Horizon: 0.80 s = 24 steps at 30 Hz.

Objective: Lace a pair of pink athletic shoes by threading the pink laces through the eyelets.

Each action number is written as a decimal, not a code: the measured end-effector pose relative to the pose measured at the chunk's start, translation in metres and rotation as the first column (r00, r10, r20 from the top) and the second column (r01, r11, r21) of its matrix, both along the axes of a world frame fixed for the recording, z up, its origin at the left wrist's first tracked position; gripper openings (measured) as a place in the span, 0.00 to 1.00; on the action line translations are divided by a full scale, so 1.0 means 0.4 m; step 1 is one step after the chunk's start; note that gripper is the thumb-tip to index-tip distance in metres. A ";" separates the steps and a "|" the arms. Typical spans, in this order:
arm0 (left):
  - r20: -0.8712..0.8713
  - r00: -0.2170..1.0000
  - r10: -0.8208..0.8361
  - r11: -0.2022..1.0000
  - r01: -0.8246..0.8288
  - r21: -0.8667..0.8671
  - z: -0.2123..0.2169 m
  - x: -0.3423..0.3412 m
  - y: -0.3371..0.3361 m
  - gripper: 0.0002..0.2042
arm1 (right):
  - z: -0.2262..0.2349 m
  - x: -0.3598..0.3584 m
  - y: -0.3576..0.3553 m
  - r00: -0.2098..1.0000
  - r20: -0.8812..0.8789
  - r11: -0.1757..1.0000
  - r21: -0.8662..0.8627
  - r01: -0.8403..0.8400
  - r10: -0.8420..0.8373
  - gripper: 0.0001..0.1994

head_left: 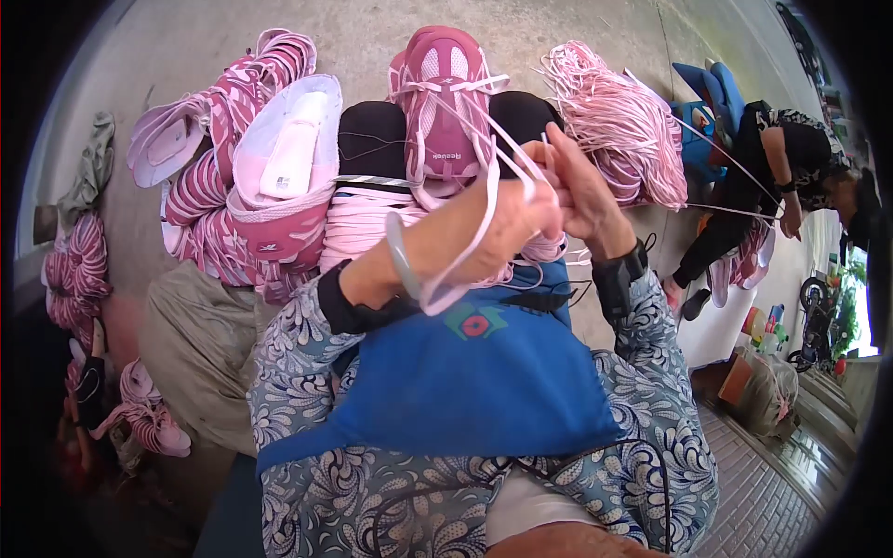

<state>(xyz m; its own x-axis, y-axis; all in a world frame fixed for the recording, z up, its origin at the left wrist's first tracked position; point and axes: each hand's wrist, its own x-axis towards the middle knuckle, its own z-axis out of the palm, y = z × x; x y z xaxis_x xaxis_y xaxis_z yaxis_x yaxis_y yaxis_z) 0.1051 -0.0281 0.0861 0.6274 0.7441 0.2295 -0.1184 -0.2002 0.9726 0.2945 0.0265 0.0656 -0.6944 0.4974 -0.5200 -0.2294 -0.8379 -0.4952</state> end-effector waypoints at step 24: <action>-0.443 0.445 0.778 0.622 -0.643 0.447 -0.250 -0.161 0.236 0.08 | 0.149 -0.087 -0.073 0.793 0.198 0.562 0.609 -0.560 0.576 0.15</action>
